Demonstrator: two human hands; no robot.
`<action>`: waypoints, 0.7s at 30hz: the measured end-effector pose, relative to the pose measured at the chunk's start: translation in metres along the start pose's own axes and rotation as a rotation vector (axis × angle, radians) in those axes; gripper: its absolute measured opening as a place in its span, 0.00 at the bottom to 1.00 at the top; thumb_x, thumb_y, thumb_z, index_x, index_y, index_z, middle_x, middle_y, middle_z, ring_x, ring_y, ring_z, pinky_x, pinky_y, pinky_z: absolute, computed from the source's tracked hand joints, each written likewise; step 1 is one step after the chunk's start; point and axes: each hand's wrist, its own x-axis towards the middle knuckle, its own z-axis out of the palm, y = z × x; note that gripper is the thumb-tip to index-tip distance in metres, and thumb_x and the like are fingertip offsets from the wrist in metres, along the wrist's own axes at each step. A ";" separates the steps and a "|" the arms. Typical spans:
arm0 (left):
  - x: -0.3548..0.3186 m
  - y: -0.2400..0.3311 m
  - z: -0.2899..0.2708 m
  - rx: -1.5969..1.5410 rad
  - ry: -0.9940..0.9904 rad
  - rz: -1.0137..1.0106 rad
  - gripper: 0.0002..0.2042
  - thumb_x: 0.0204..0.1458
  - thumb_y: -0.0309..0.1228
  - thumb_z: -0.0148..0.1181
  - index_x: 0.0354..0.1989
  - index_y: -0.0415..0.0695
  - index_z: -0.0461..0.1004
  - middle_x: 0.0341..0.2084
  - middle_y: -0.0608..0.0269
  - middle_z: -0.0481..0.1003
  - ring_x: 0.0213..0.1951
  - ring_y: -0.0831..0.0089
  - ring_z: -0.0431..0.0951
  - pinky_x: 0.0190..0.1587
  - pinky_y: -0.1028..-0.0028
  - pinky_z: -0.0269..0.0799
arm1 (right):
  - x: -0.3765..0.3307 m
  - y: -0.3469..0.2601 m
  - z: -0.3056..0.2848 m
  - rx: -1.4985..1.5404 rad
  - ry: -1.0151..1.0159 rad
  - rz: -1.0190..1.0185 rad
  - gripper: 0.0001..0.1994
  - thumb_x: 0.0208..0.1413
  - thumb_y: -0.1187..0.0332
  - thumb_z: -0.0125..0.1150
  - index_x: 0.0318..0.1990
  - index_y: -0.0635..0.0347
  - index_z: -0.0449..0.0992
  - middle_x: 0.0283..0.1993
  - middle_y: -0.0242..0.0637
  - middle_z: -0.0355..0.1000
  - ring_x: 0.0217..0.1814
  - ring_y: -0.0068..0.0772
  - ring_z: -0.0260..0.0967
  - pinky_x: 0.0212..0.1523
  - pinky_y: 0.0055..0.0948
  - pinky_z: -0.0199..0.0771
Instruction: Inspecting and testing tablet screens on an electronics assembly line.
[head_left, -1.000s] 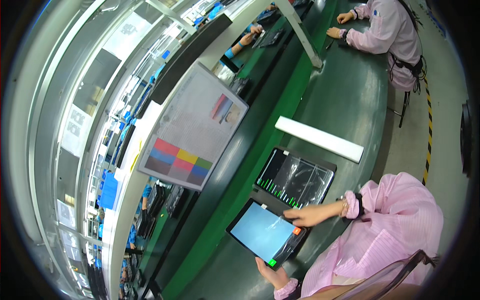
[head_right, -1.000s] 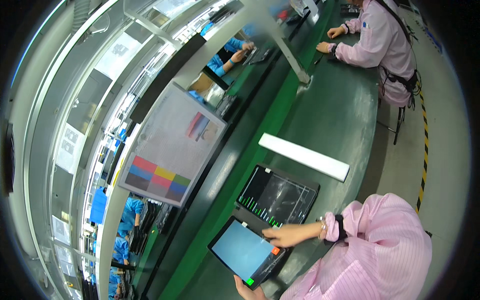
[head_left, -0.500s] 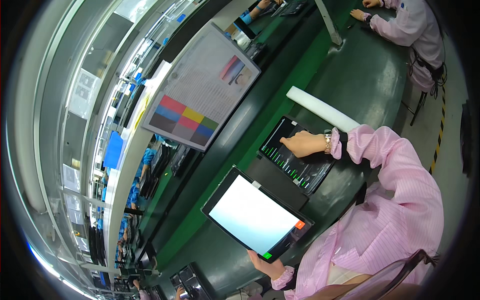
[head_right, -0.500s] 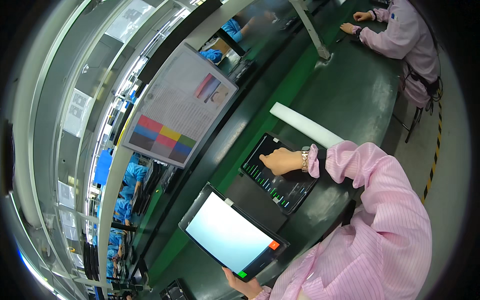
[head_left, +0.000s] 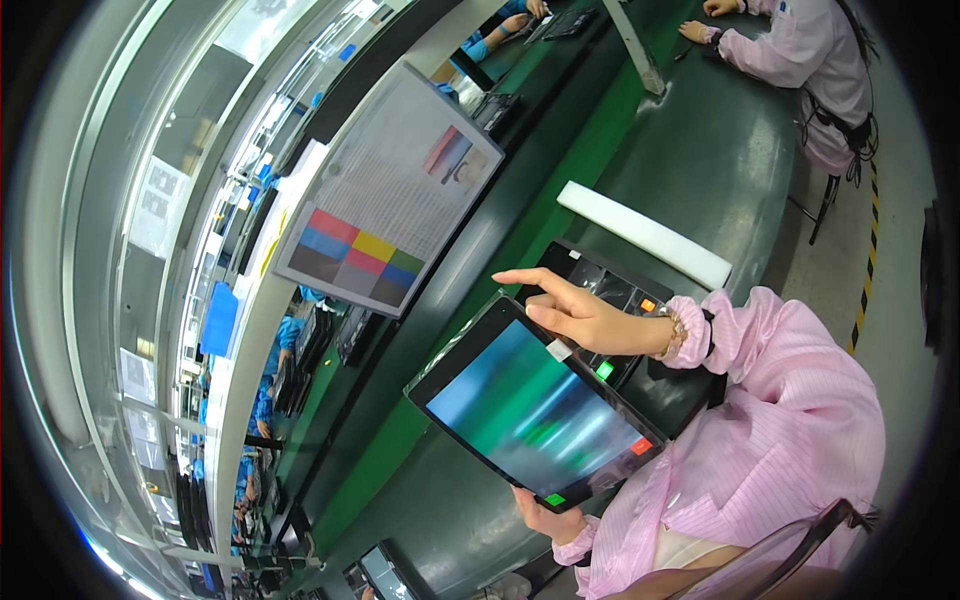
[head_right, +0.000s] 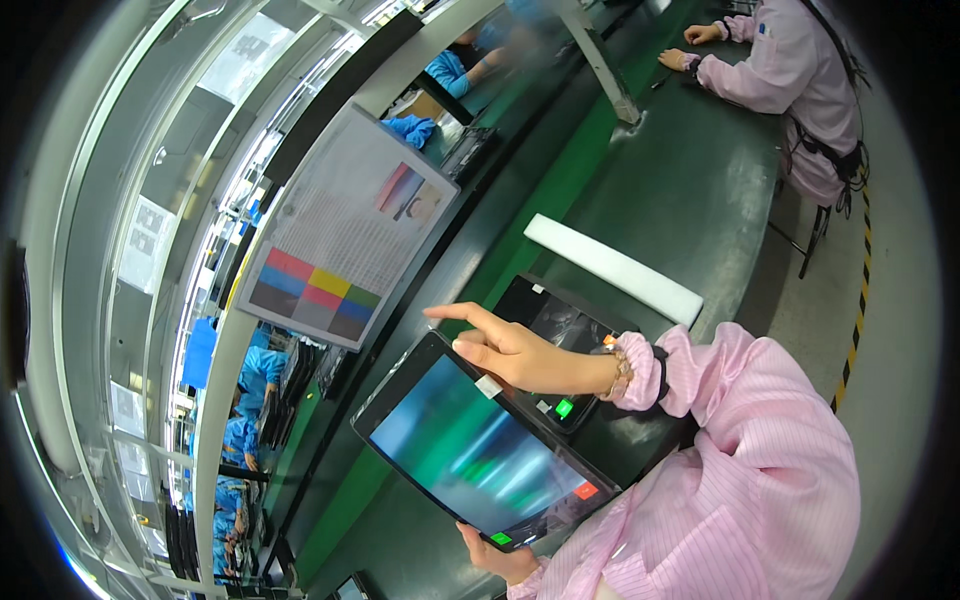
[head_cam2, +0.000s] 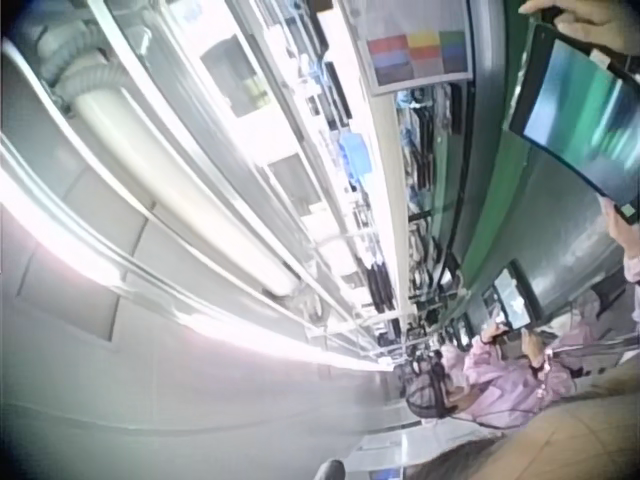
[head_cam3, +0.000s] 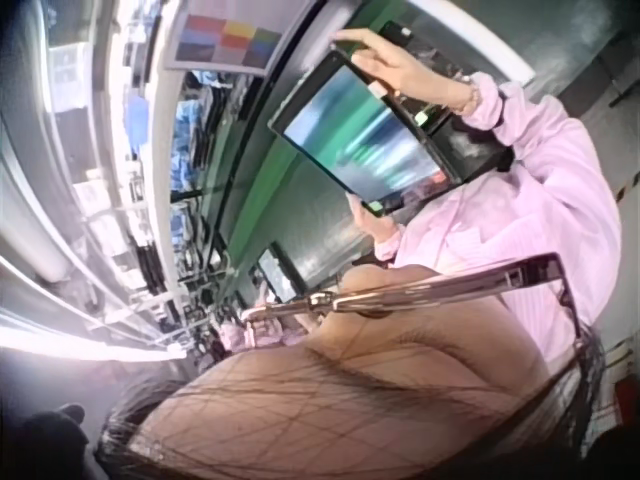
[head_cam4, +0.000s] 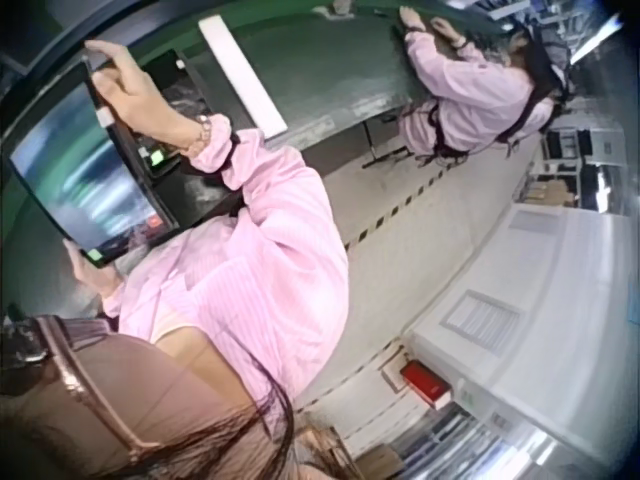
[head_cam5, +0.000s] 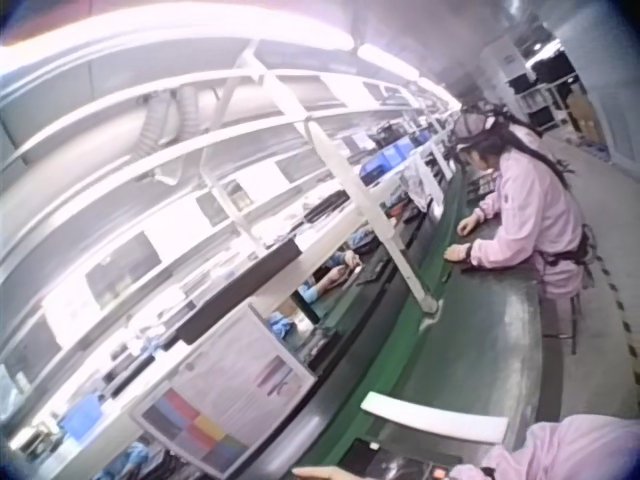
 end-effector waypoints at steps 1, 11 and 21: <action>-0.001 -0.001 0.004 0.018 -0.035 0.033 0.19 0.63 0.42 0.39 0.47 0.38 0.68 0.41 0.62 0.72 0.41 0.71 0.73 0.43 0.72 0.69 | 0.000 0.001 0.000 -0.065 0.063 -0.116 0.22 0.64 0.64 0.43 0.64 0.55 0.51 0.22 0.26 0.57 0.20 0.13 0.55 0.21 0.19 0.59; -0.003 -0.002 0.012 -0.358 -0.076 -0.141 0.25 0.54 0.38 0.36 0.54 0.32 0.62 0.48 0.51 0.69 0.47 0.61 0.72 0.49 0.66 0.69 | -0.017 -0.010 -0.003 -0.406 0.302 -0.310 0.18 0.64 0.68 0.43 0.61 0.50 0.62 0.15 0.24 0.53 0.18 0.11 0.47 0.21 0.17 0.51; 0.009 -0.024 0.007 -0.593 -0.284 -0.128 0.22 0.55 0.38 0.42 0.52 0.34 0.65 0.45 0.54 0.70 0.46 0.63 0.72 0.48 0.66 0.68 | -0.036 0.016 -0.006 0.198 0.188 0.210 0.12 0.63 0.66 0.46 0.49 0.63 0.69 0.36 0.25 0.70 0.33 0.08 0.61 0.35 0.14 0.63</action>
